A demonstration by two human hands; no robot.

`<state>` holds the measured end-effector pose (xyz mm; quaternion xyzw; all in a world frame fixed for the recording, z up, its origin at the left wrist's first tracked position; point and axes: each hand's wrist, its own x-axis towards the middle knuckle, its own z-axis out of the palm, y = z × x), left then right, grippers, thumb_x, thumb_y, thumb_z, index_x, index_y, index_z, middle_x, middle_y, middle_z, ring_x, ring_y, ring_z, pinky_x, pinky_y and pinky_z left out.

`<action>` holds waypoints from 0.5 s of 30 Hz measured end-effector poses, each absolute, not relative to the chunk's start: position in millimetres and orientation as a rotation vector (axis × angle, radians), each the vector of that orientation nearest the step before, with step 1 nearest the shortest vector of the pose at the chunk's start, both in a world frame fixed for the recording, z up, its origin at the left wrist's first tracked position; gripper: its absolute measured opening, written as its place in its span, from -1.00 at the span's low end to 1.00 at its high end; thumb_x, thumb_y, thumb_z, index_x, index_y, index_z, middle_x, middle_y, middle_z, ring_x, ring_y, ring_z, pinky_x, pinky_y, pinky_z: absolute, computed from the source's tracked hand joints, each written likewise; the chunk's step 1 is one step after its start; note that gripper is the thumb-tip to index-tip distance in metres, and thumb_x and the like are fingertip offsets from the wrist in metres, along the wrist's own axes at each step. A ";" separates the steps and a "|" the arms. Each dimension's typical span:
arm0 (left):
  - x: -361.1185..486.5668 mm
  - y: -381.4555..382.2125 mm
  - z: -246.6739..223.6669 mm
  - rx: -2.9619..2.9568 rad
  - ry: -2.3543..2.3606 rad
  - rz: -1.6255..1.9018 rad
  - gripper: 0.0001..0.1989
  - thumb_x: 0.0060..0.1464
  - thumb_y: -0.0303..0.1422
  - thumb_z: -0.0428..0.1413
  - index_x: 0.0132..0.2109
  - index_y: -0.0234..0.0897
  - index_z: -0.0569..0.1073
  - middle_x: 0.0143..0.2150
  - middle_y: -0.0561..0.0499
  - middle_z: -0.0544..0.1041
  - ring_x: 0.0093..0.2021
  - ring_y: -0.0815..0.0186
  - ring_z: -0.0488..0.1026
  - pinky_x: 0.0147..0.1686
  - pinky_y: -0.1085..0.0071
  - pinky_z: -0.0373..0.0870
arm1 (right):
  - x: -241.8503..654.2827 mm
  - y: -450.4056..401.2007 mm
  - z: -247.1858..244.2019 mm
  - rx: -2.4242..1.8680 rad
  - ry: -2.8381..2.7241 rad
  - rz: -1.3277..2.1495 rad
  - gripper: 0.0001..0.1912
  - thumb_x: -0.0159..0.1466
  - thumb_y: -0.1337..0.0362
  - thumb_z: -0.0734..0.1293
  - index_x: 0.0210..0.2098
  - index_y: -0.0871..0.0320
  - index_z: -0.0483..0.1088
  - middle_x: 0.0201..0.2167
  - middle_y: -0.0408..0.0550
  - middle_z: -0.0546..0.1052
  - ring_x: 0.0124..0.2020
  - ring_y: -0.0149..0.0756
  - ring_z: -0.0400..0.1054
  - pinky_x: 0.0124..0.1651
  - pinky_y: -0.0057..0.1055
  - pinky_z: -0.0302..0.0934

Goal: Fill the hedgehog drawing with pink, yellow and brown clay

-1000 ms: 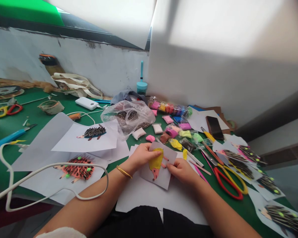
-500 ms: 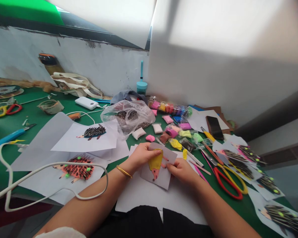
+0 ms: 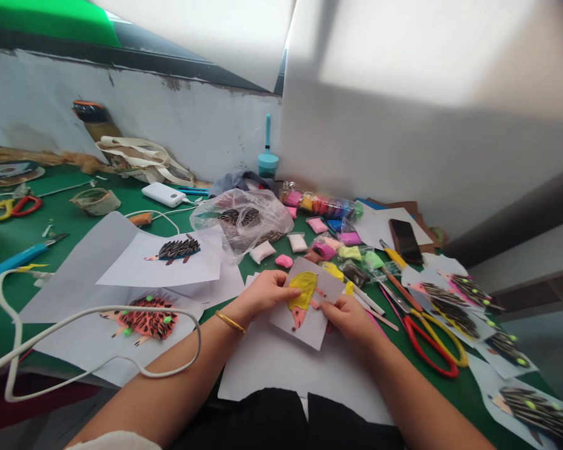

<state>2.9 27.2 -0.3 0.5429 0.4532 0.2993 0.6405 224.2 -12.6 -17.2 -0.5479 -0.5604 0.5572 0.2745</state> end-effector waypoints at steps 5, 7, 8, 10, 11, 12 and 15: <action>3.8 29.0 -4.9 1.278 1.007 0.752 -0.55 -0.22 -0.12 0.36 -0.24 -0.37 0.55 -0.28 -0.07 0.58 -0.29 0.22 0.49 -0.33 0.40 0.36 | 224.4 -13.0 -15.4 -1.486 -1.531 1.507 -0.58 0.16 -0.06 0.32 -0.53 0.20 0.43 -0.62 -0.06 0.48 -0.60 -0.33 0.32 -0.53 -0.44 0.18; 5.7 29.0 -7.4 1.262 1.085 0.785 -0.55 -0.21 -0.07 0.35 -0.29 -0.36 0.53 -0.33 -0.05 0.56 -0.32 0.21 0.49 -0.36 0.39 0.36 | 223.7 -13.6 -14.3 -1.516 -1.576 1.478 -0.58 0.16 -0.05 0.32 -0.57 0.20 0.41 -0.67 -0.08 0.45 -0.62 -0.35 0.30 -0.55 -0.46 0.13; 6.6 28.8 -8.1 1.251 1.107 0.793 -0.55 -0.21 -0.06 0.34 -0.31 -0.36 0.52 -0.35 -0.05 0.56 -0.33 0.21 0.49 -0.38 0.39 0.36 | 223.3 -13.8 -14.0 -1.526 -1.595 1.467 -0.58 0.16 -0.04 0.32 -0.58 0.19 0.41 -0.68 -0.09 0.44 -0.63 -0.35 0.29 -0.56 -0.46 0.11; 7.8 28.1 -8.0 1.246 1.111 0.803 -0.54 -0.22 -0.03 0.34 -0.32 -0.35 0.52 -0.37 -0.04 0.55 -0.34 0.21 0.49 -0.39 0.40 0.36 | 222.4 -14.2 -13.8 -1.514 -1.606 1.464 -0.58 0.17 -0.03 0.31 -0.57 0.20 0.41 -0.68 -0.09 0.44 -0.63 -0.36 0.29 -0.56 -0.46 0.11; 8.0 27.7 -7.3 1.249 1.101 0.806 -0.53 -0.21 -0.02 0.34 -0.32 -0.35 0.52 -0.37 -0.04 0.55 -0.34 0.21 0.49 -0.39 0.40 0.36 | 222.0 -14.3 -13.8 -1.499 -1.598 1.470 -0.59 0.17 -0.03 0.31 -0.55 0.20 0.42 -0.66 -0.09 0.45 -0.63 -0.35 0.29 -0.55 -0.46 0.13; 8.0 27.4 -6.5 1.253 1.090 0.807 -0.52 -0.20 0.00 0.33 -0.32 -0.35 0.53 -0.37 -0.04 0.56 -0.34 0.21 0.49 -0.38 0.40 0.36 | 221.4 -14.5 -13.7 -1.488 -1.590 1.475 -0.60 0.17 -0.03 0.31 -0.53 0.20 0.43 -0.64 -0.09 0.46 -0.62 -0.35 0.30 -0.54 -0.45 0.15; 8.0 26.8 -4.2 1.269 1.075 0.810 -0.49 -0.20 0.03 0.32 -0.29 -0.36 0.55 -0.37 -0.04 0.56 -0.33 0.21 0.49 -0.37 0.39 0.37 | 219.5 -15.7 -11.6 -1.490 -1.591 1.475 -0.61 0.17 -0.02 0.31 -0.51 0.20 0.44 -0.63 -0.10 0.47 -0.61 -0.35 0.30 -0.53 -0.45 0.17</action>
